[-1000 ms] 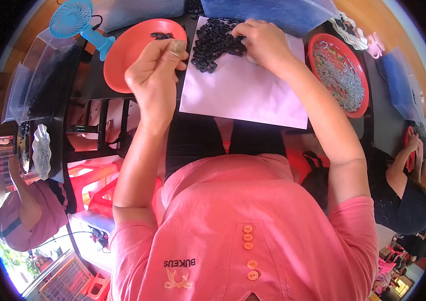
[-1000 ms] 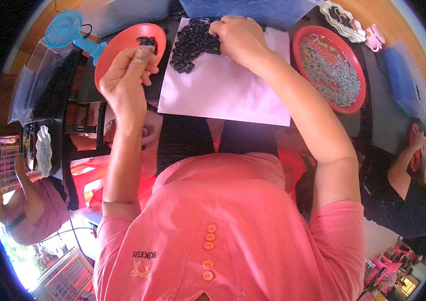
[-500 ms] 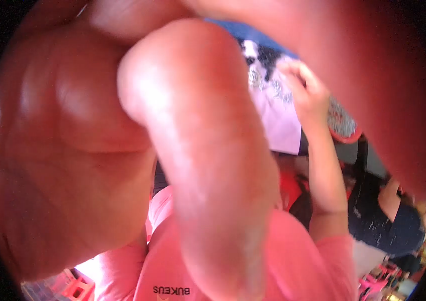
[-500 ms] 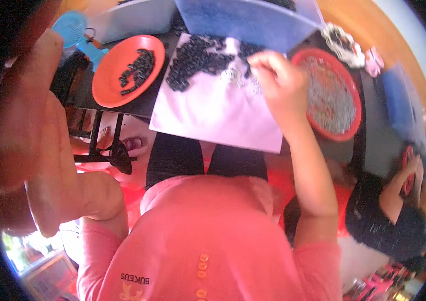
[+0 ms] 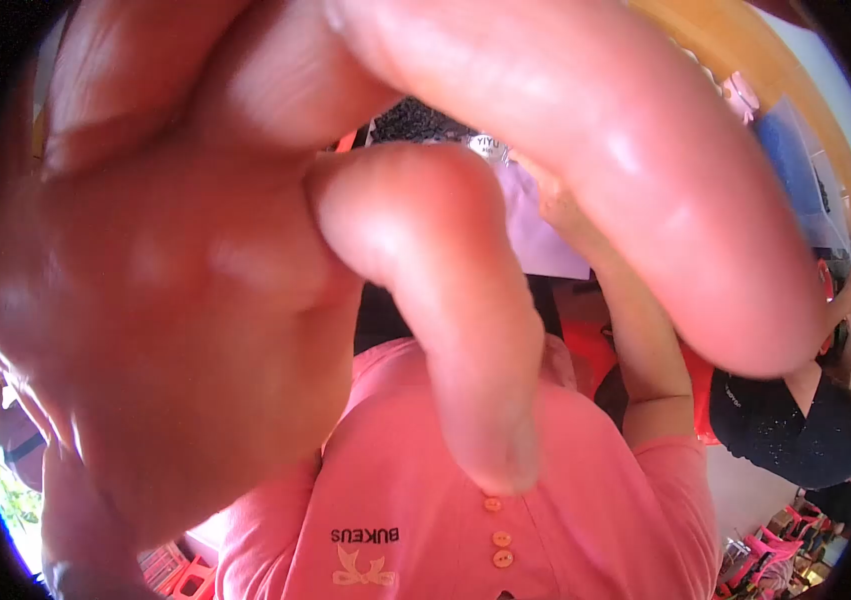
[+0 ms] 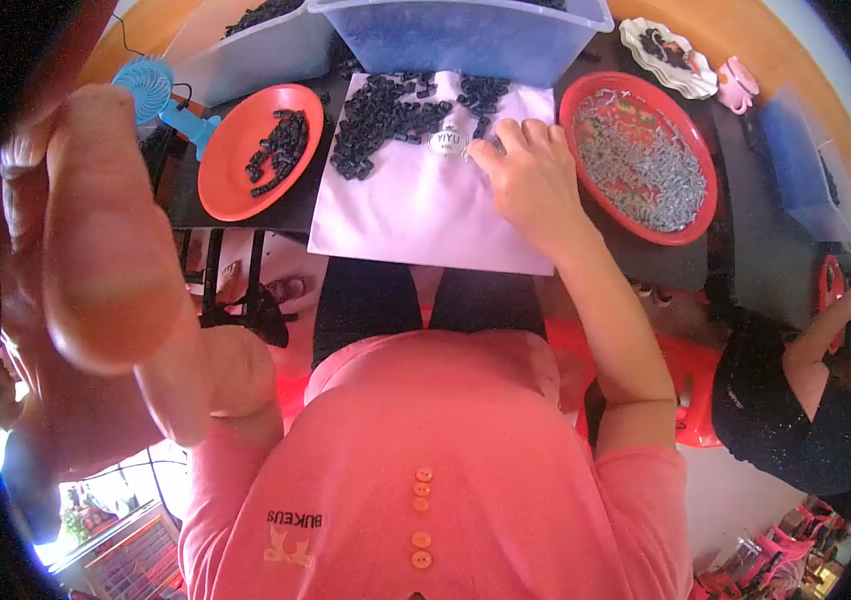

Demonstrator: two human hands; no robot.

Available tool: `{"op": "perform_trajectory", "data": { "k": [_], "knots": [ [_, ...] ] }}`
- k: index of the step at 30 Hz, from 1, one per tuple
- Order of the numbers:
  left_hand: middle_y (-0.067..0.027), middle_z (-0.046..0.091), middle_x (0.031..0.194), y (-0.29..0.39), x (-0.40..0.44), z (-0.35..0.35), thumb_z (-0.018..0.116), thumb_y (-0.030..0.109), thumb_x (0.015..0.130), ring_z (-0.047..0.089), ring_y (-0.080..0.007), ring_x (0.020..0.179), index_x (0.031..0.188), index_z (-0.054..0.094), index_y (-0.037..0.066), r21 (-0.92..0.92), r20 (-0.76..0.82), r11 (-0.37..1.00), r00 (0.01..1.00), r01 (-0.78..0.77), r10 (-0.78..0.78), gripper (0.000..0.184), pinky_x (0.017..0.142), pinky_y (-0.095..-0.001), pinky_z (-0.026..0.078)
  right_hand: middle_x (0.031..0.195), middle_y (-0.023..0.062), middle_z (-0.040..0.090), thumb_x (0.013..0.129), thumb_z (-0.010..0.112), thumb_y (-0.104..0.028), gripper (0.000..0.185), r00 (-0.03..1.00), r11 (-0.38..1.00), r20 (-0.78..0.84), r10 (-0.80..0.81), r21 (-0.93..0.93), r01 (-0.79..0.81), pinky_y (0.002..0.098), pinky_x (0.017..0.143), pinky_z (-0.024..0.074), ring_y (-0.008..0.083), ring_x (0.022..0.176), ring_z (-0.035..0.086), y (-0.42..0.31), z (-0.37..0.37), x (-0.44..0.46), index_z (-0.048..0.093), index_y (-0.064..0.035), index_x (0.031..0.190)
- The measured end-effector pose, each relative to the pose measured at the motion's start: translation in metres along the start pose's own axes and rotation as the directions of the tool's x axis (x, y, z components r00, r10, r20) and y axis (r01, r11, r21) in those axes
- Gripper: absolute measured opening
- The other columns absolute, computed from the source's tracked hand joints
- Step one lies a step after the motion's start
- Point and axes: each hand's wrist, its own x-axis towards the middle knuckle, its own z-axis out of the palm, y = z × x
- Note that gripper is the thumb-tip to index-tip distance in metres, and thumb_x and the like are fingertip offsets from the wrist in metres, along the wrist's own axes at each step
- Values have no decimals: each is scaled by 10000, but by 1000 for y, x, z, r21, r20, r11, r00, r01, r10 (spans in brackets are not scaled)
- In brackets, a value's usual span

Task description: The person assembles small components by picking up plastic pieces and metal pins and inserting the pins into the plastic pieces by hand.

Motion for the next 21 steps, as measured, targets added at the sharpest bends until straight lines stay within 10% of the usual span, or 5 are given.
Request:
{"op": "perform_trajectory", "data": {
  "k": [4,8,12,21],
  "knots": [
    [-254,564,1010,-26,36,24,843,297,681,564,-176,609,1472,188,-101,-114,212,993,977,-12,36,1101,490,-250,464,931,73,588,781,605,-112,186,999,996,44,17,90,-21,422,776,410,279,914,561,1,-7,3,709,-133,935],
    [-240,646,1023,-80,46,50,637,58,800,631,-199,678,1313,457,-84,60,37,961,963,-270,268,562,528,-247,469,920,52,601,781,611,-103,137,999,995,43,24,100,-28,413,777,414,271,918,572,10,1,-1,702,-130,880],
    [-5,659,779,-168,53,36,728,3,791,568,-47,694,898,704,-4,453,-113,872,982,185,-150,110,599,-211,450,888,29,609,746,625,-34,159,993,978,-34,113,181,-105,395,758,421,262,900,582,8,-5,-2,693,-123,859],
    [-127,640,901,-270,68,48,722,70,762,642,-296,742,910,651,26,931,224,279,972,-234,65,170,674,-371,516,759,21,594,724,625,16,178,956,908,-183,231,393,-145,398,676,442,258,783,609,14,-2,-14,657,-126,825]
  ]
}}
